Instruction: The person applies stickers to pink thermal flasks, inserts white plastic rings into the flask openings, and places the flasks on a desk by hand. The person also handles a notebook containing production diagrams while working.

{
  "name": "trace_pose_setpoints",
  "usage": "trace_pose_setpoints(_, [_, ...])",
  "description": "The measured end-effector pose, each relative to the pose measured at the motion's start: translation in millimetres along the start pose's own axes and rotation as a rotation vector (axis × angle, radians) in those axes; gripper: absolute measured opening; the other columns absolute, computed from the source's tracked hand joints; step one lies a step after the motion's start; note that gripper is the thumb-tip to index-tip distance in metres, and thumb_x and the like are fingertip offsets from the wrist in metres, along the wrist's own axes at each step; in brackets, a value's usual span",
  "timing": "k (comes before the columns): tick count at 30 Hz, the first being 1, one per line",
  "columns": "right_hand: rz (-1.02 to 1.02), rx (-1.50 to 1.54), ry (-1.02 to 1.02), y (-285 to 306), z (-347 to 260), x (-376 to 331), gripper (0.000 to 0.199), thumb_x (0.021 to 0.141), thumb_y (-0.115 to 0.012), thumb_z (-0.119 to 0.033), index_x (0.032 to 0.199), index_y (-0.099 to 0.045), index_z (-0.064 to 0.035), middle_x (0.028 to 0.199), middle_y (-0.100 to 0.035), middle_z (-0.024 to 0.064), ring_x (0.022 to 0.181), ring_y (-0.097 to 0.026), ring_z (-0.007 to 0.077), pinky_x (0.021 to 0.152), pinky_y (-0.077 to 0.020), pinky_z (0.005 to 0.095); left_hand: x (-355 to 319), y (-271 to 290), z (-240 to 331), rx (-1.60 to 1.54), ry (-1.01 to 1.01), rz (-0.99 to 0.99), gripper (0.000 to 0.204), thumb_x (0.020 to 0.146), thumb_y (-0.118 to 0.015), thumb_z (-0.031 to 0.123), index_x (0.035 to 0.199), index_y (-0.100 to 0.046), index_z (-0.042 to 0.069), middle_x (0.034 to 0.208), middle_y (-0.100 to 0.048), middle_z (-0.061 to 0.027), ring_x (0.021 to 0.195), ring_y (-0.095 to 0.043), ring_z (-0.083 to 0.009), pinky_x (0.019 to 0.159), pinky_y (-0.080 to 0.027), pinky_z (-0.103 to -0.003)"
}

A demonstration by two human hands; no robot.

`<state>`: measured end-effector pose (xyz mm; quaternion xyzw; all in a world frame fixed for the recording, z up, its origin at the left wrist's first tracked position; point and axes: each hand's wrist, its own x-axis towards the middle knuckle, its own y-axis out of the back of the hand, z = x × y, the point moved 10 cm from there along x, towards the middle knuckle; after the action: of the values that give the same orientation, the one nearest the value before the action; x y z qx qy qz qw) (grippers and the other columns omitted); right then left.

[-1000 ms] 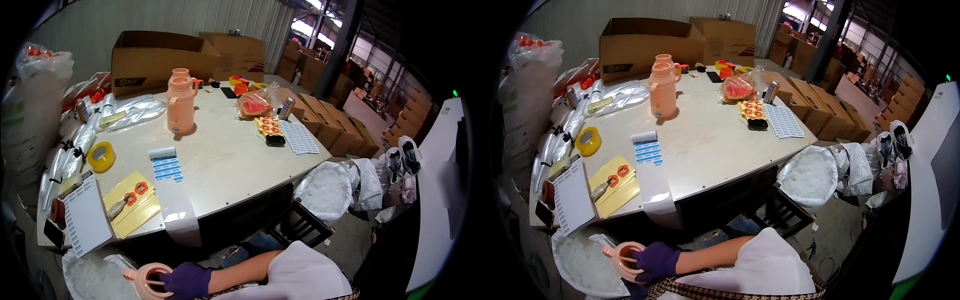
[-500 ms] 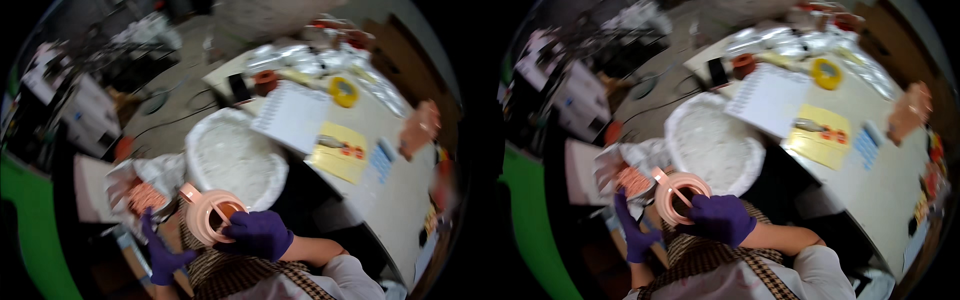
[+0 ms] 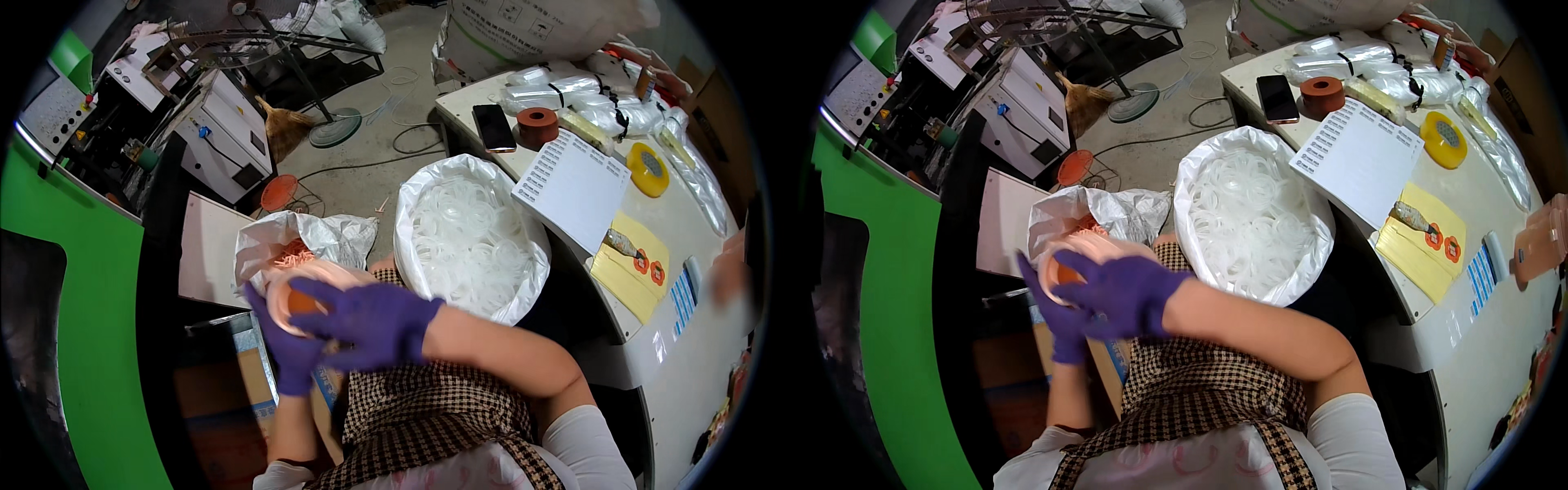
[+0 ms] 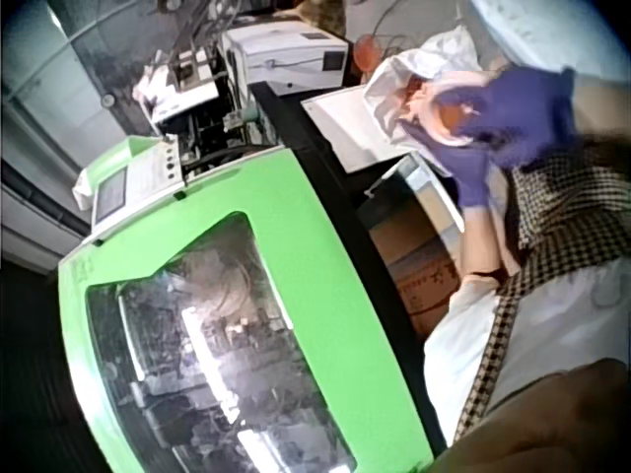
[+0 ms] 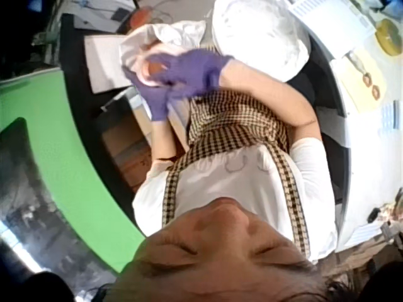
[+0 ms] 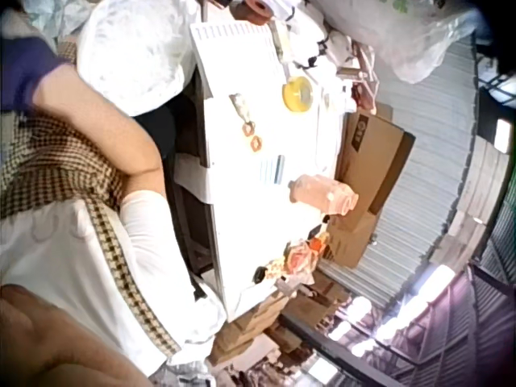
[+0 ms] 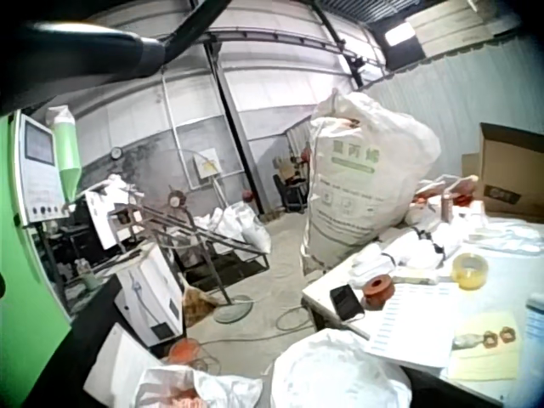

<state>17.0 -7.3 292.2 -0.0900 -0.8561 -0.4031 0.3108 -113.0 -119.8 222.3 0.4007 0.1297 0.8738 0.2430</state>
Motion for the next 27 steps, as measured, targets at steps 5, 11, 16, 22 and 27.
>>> trace_pose_setpoints(5, [0.323, 0.036, -0.143, 74.6, 62.9, -34.7, 0.033, 0.086, -0.075, -0.021, 0.117, -0.07, -0.0112, 0.129, -0.061, 0.0129, 0.097, -0.069, 0.0262, 0.079, -0.058, 0.0374, 61.5, 148.1, -108.1, 0.079, 0.116, 0.439, 0.109, 0.075, -0.078, -0.001, 0.162, -0.012, 0.006, 0.152, -0.042, -0.0149, 0.135, -0.046, -0.0264, 0.115, -0.035, -0.041])
trace_pose_setpoints(11, [0.149, -0.369, -0.534, 54.4, 170.0, -165.9, 0.026, 0.081, -0.072, -0.009, 0.106, -0.074, -0.0148, 0.106, -0.067, 0.0062, 0.085, -0.066, 0.0266, 0.072, -0.055, 0.0389, 54.1, 135.7, -59.3, 0.136, -0.001, 0.278, 0.12, 0.07, -0.086, 0.005, 0.161, -0.009, 0.005, 0.156, -0.036, -0.0152, 0.139, -0.042, -0.0265, 0.117, -0.034, -0.041])
trace_pose_setpoints(16, [0.0, -0.603, -0.475, 6.5, 216.0, -179.1, 0.021, 0.079, -0.069, -0.01, 0.096, -0.076, -0.019, 0.114, -0.066, 0.0048, 0.098, -0.063, 0.0263, 0.079, -0.0522, 0.0401, -15.6, -19.5, -23.4, -0.132, 0.197, -0.417, 0.078, 0.068, -0.092, 0.026, 0.131, -0.054, 0.001, 0.127, -0.059, -0.0113, 0.119, -0.059, -0.0245, 0.105, -0.045, -0.038])
trace_pose_setpoints(22, [0.32, -0.449, -0.504, 50.7, 198.3, -171.0, 0.009, 0.081, -0.075, -0.011, 0.088, -0.072, -0.0077, 0.109, -0.068, 0.0093, 0.094, -0.064, 0.0333, 0.079, -0.0531, 0.0424, -94.8, -81.6, 23.2, 0.456, -0.249, -0.448, 0.077, 0.065, -0.088, 0.035, 0.127, -0.059, 0.002, 0.121, -0.063, -0.0157, 0.119, -0.058, -0.0385, 0.111, -0.034, -0.055])
trace_pose_setpoints(27, [0.582, 0.707, -1.041, 19.5, 134.5, -213.6, 0.03, 0.093, -0.071, -0.012, 0.119, -0.064, 0.0019, 0.089, -0.067, 0.0049, 0.082, -0.062, 0.0117, 0.074, -0.0515, 0.0286, -71.5, -77.4, 3.9, 0.372, -0.19, -0.462, 0.073, 0.064, -0.089, 0.036, 0.121, -0.059, 0.003, 0.107, -0.061, -0.0138, 0.102, -0.06, -0.036, 0.099, -0.042, -0.046])
